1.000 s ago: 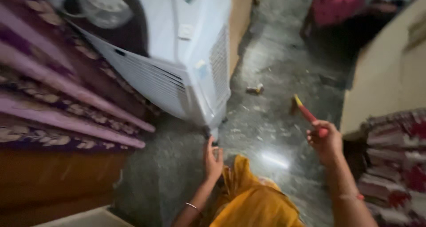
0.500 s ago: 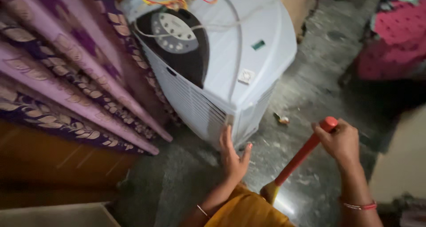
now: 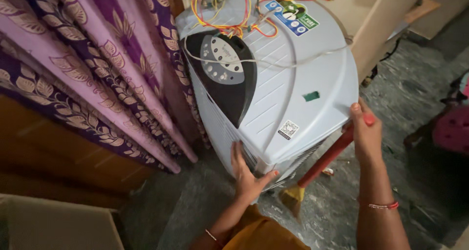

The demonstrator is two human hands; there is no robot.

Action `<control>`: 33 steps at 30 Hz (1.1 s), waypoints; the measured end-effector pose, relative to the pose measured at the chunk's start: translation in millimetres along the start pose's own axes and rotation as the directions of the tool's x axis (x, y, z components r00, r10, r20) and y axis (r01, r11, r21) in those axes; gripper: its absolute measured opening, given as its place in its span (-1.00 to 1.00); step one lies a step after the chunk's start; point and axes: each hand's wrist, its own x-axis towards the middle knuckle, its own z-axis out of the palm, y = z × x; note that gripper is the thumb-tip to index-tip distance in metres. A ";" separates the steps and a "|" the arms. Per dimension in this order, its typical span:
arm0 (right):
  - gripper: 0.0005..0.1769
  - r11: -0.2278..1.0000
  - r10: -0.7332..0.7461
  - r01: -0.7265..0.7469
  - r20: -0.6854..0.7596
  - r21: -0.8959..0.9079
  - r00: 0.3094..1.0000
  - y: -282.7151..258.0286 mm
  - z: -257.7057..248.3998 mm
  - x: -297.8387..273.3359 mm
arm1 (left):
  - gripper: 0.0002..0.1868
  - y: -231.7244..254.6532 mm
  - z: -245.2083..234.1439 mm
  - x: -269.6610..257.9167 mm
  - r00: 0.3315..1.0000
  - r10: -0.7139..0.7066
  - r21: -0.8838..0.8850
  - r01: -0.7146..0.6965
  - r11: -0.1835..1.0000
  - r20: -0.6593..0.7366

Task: The person sweeps the floor with a broom, wipes surfaces with a cloth, and handles various items including a comb and containers on a counter.

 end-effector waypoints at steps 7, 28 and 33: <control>-0.33 0.991 0.135 -0.135 -0.040 0.010 0.990 -8.1 7.7 3.2 | 0.63 -48.0 18.5 -11.0 0.958 -0.180 -0.326 0.248 0.912 0.224; -0.44 0.971 -0.045 0.042 0.006 0.237 0.999 -3.7 -23.3 -65.4 | 0.62 22.2 -52.0 -39.8 0.853 -0.402 0.032 0.416 0.909 0.334; -0.42 0.981 0.007 -0.005 -0.014 0.195 1.000 -6.3 -33.3 -100.7 | 0.61 26.7 -78.8 -65.0 0.902 -0.306 -0.047 0.335 0.941 0.305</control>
